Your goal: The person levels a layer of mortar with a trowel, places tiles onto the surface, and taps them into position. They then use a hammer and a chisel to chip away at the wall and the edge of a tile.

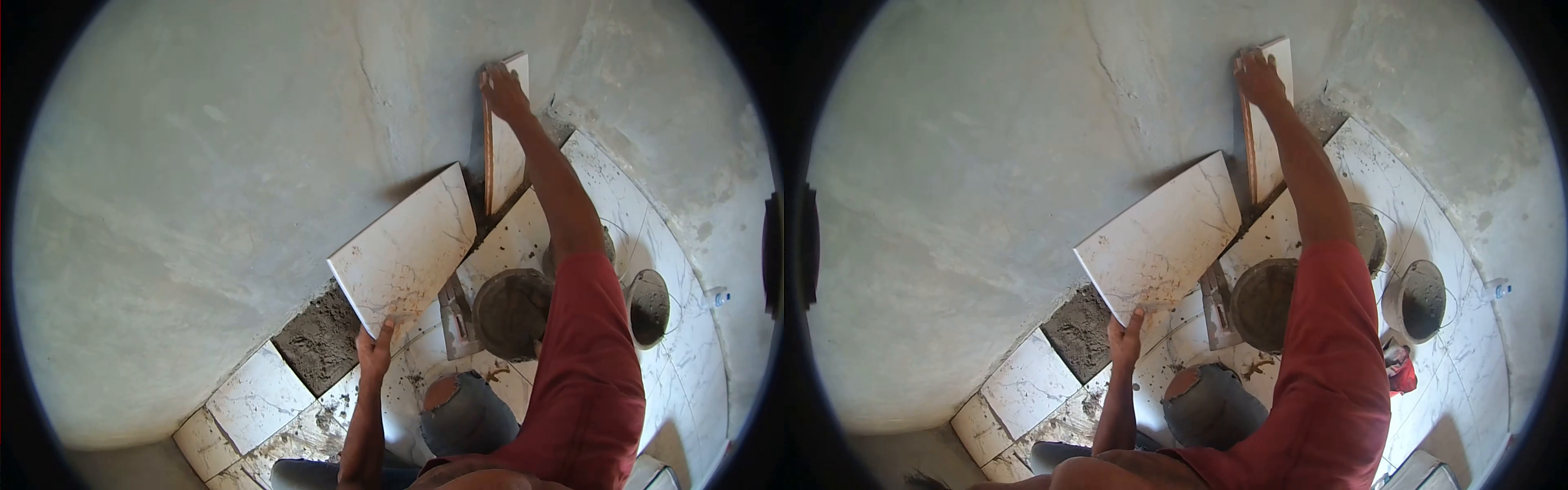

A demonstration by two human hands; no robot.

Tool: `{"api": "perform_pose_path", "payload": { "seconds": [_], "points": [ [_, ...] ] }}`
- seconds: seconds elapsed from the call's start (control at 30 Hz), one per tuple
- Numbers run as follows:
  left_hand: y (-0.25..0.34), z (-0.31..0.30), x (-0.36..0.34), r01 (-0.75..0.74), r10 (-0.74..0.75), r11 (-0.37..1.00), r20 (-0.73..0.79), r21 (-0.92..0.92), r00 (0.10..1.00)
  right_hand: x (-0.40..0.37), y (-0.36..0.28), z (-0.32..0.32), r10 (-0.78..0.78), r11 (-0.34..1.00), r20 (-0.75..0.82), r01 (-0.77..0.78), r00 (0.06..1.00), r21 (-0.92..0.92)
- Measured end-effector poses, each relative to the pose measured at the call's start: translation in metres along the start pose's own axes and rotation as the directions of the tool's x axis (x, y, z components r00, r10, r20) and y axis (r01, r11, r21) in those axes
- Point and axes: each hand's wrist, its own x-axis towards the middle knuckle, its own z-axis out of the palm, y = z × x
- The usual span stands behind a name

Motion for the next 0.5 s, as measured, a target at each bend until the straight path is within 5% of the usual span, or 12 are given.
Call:
{"api": "perform_pose_path", "payload": {
  "seconds": [0.07, 0.13, 0.17, 0.2, 0.27, 0.3, 0.37, 0.4, 0.47, 0.5],
  "points": [
    [-0.010, 0.002, -0.005, -0.021, 0.020, 0.999, -0.022, -0.033, 1.000, -0.007, -0.040, -0.045, 0.357, 0.783, 0.012, -0.306, 0.934, 0.542],
    [-0.015, 0.004, -0.014, -0.037, 0.036, 0.997, -0.014, -0.065, 0.999, -0.046, -0.095, -0.082, 0.375, 0.558, 0.030, -0.252, 0.927, 0.790],
    [-0.017, 0.005, -0.019, -0.010, 0.010, 0.998, -0.001, -0.059, 1.000, -0.070, -0.127, -0.107, 0.388, 0.487, 0.235, -0.414, 0.892, 0.769],
    [-0.019, 0.006, -0.025, -0.008, 0.007, 0.997, -0.010, -0.072, 1.000, -0.094, -0.151, -0.119, 0.345, 0.268, 0.395, -0.492, 0.851, 0.828],
    [-0.022, 0.010, -0.031, -0.052, 0.053, 0.999, 0.013, -0.008, 0.999, -0.125, -0.190, -0.154, 0.217, -0.079, 0.691, -0.693, 0.690, 0.717],
    [-0.026, 0.013, -0.037, -0.063, 0.063, 0.998, 0.004, -0.011, 0.998, -0.130, -0.198, -0.154, 0.214, -0.076, 0.687, -0.690, 0.694, 0.720],
    [-0.034, 0.017, -0.046, -0.062, 0.062, 0.998, -0.012, 0.001, 0.998, -0.140, -0.214, -0.144, 0.093, -0.323, 0.948, -0.891, 0.305, 0.318],
    [-0.038, 0.017, -0.049, -0.055, 0.055, 0.998, -0.028, 0.011, 0.998, -0.141, -0.216, -0.142, 0.092, -0.310, 0.947, -0.894, 0.309, 0.322],
    [-0.043, 0.015, -0.058, -0.038, 0.038, 0.999, -0.023, -0.037, 0.999, -0.157, -0.222, -0.138, 0.042, -0.532, 0.998, -0.844, 0.057, 0.070],
    [-0.044, 0.013, -0.060, -0.001, 0.001, 0.999, -0.004, -0.050, 1.000, -0.185, -0.235, -0.128, 0.025, -0.530, 0.995, -0.843, 0.096, 0.094]
  ]
}}
